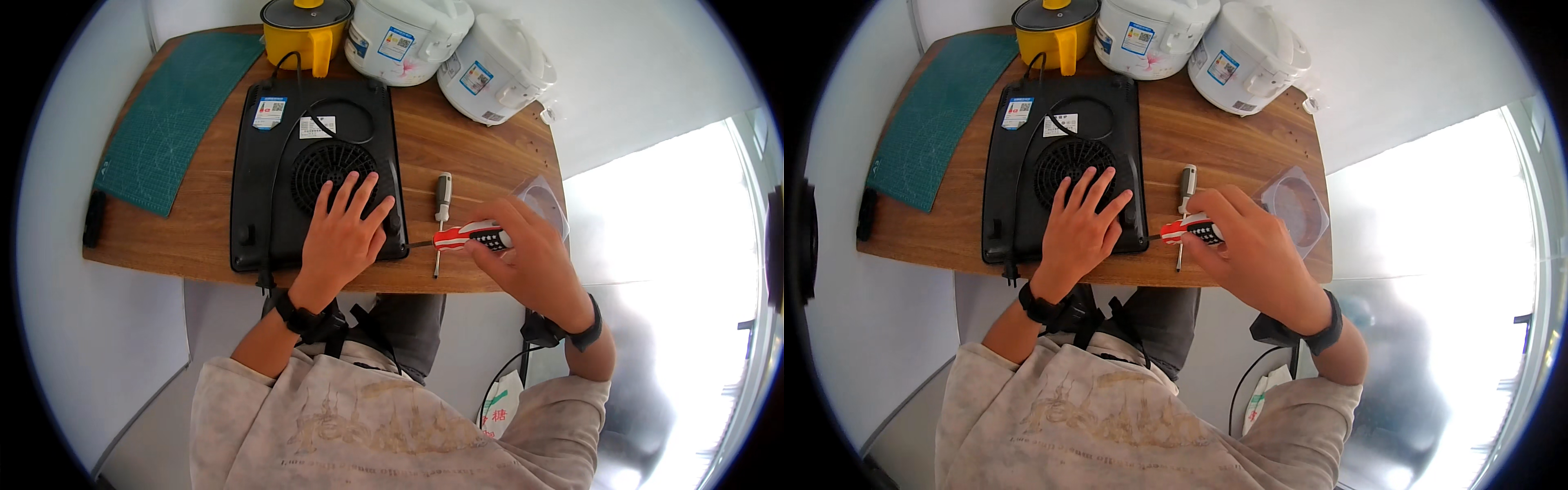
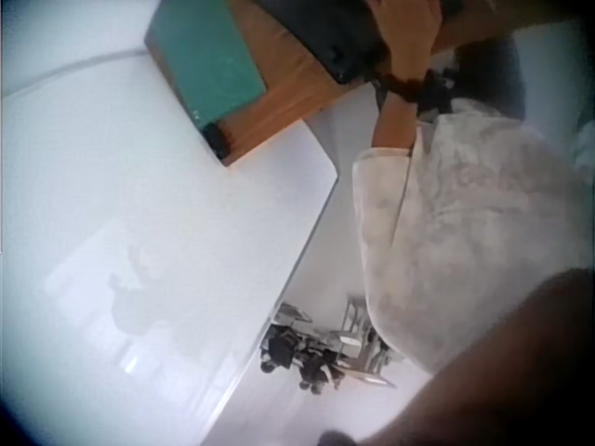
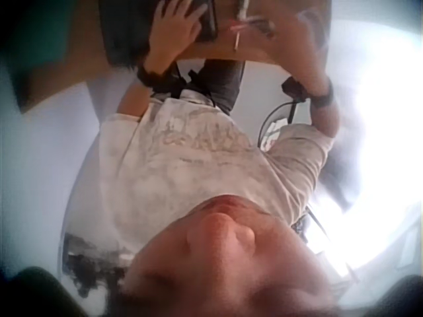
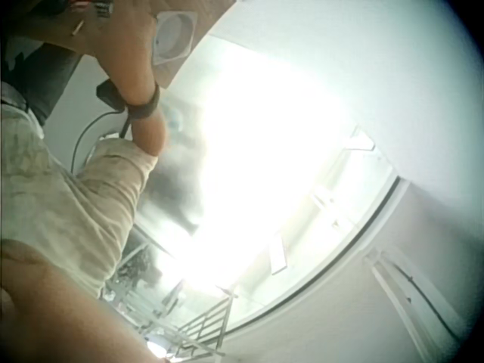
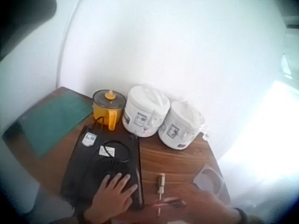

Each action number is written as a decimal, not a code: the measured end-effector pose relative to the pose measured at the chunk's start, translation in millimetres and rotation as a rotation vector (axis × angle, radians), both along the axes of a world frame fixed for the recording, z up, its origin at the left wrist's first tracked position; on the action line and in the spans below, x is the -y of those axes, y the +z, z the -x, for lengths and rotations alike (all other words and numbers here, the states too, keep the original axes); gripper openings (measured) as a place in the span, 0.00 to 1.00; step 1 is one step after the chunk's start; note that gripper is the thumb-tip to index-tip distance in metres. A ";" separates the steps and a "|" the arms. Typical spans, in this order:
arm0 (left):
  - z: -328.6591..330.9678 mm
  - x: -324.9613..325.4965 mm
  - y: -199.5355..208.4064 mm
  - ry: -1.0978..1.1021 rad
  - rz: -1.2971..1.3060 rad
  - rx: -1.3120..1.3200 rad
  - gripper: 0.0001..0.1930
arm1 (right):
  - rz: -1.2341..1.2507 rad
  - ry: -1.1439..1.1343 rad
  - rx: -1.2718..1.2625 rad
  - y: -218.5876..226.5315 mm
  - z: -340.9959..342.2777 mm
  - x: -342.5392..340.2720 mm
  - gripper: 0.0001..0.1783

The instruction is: The person uses a screwdriver to fasten screws into the underside of a black portable induction cooktop. They place screws into holes, tighten them, and reposition the cooktop to access different screw locations. The cooktop is flipped to show the top surface at the end.

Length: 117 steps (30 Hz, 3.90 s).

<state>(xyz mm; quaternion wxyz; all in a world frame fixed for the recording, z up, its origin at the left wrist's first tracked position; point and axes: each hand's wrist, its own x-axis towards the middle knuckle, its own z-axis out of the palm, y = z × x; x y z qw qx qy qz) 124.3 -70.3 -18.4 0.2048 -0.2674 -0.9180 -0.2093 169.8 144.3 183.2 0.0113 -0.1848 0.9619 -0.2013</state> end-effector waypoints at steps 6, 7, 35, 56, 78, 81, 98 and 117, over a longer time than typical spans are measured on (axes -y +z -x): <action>-0.1 -0.1 -0.4 0.009 0.007 0.002 0.21 | 0.056 -0.034 -0.057 2.0 -7.0 -5.0 0.16; -0.3 0.0 -0.5 0.010 0.009 0.002 0.21 | 0.040 -0.023 -0.058 0.1 -7.9 -6.1 0.16; 0.3 -2.6 10.7 0.000 0.091 -0.026 0.21 | 0.624 -0.444 -0.276 -103.1 -52.9 -27.1 0.22; -0.8 -4.5 16.4 -0.020 0.133 0.026 0.26 | 0.549 -0.272 -0.533 -122.8 -55.6 -25.5 0.22; -1.5 -5.1 17.3 -0.030 0.126 -0.003 0.25 | 0.467 -0.062 -0.383 -75.3 -5.9 -8.3 0.23; -0.6 -5.9 17.1 -0.032 0.128 -0.006 0.25 | 0.519 -0.054 -0.440 -77.1 -1.7 -6.4 0.22; -0.9 -7.2 17.3 -0.041 0.170 -0.012 0.25 | 0.595 -0.161 -0.485 -93.8 5.1 -13.3 0.19; -0.2 -7.5 16.2 -0.054 0.171 -0.022 0.22 | 0.605 0.035 -0.447 -89.8 6.9 -12.2 0.24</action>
